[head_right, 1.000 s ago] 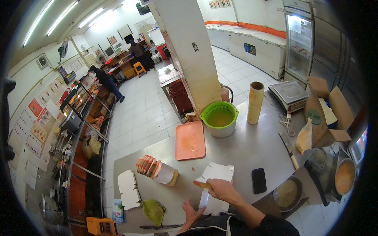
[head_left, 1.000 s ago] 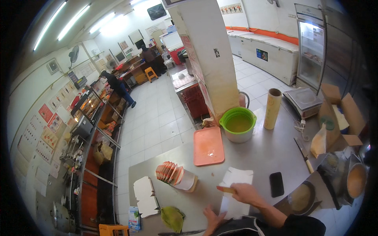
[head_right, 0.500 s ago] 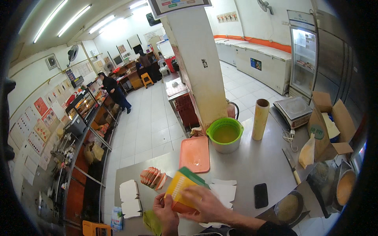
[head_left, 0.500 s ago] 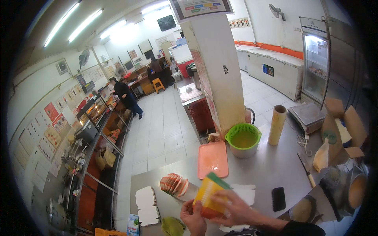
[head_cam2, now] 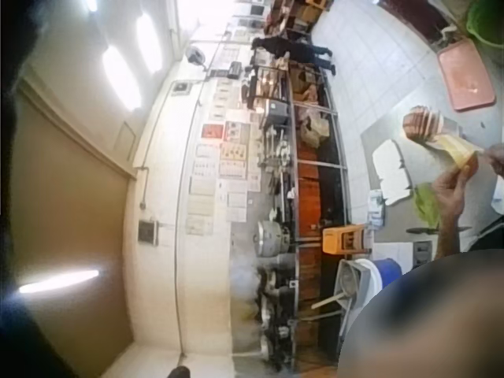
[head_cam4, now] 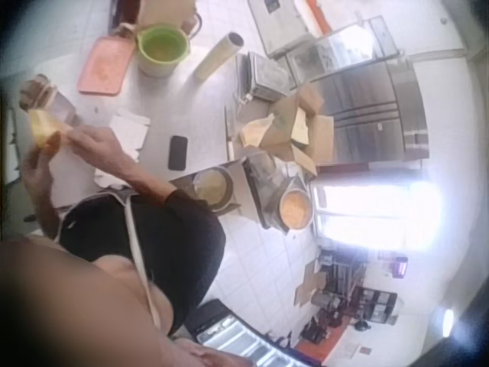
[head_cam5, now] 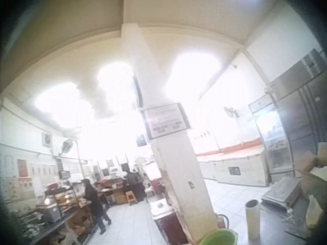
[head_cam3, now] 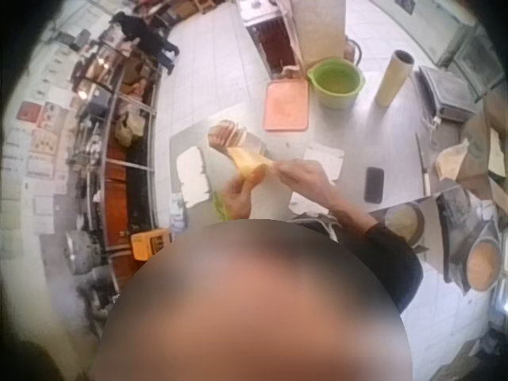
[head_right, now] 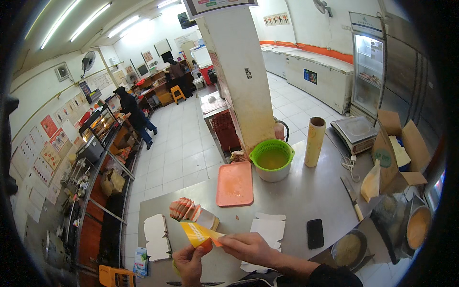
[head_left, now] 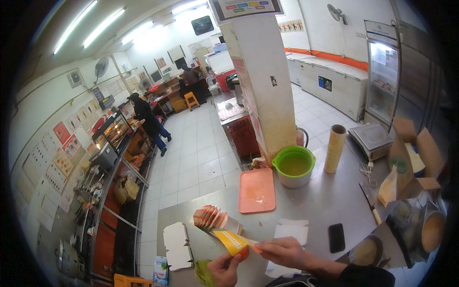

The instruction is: The person folds and assembles small paper boxes from flat sheets on a metal countertop. They repeatedly fold the sides, tuck flaps, and stack the finished boxes. The workspace includes a cutting board, a green basket, and a roll of paper.

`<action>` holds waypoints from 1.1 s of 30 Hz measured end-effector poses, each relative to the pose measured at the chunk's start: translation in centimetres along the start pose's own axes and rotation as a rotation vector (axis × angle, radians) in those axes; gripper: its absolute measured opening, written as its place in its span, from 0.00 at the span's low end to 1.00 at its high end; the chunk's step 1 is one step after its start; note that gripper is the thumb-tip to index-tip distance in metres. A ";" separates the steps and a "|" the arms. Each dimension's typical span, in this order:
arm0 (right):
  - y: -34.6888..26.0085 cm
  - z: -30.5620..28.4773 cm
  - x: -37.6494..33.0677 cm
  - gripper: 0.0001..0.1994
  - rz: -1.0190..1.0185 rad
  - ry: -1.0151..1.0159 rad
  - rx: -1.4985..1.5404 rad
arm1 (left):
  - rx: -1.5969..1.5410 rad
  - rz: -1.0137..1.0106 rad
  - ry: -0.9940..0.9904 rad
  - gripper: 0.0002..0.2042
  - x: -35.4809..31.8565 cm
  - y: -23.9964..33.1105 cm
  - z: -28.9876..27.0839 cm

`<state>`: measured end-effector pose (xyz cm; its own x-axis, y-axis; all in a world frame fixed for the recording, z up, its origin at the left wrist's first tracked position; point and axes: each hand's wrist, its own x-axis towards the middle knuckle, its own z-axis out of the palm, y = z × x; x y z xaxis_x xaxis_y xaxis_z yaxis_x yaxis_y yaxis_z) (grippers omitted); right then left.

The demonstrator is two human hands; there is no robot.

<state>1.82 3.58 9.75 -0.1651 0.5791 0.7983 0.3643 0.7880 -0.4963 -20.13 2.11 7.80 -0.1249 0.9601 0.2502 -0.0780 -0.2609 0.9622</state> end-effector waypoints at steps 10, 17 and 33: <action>-2.5 1.3 0.0 0.13 0.357 0.054 0.210 | 0.273 0.196 0.188 0.05 -2.6 -0.5 4.3; -2.5 0.3 1.1 0.11 0.252 -0.050 0.179 | 0.390 0.238 0.102 0.01 -2.1 -0.9 2.7; -2.0 1.1 0.6 0.11 0.211 -0.047 0.136 | 0.151 0.205 0.072 0.10 -1.8 -3.5 1.1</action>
<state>-0.03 2.56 10.83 -0.1421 0.7402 0.6572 0.2689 0.6678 -0.6941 -18.58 1.41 4.07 -0.1937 0.8775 0.4387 0.1040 -0.4263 0.8986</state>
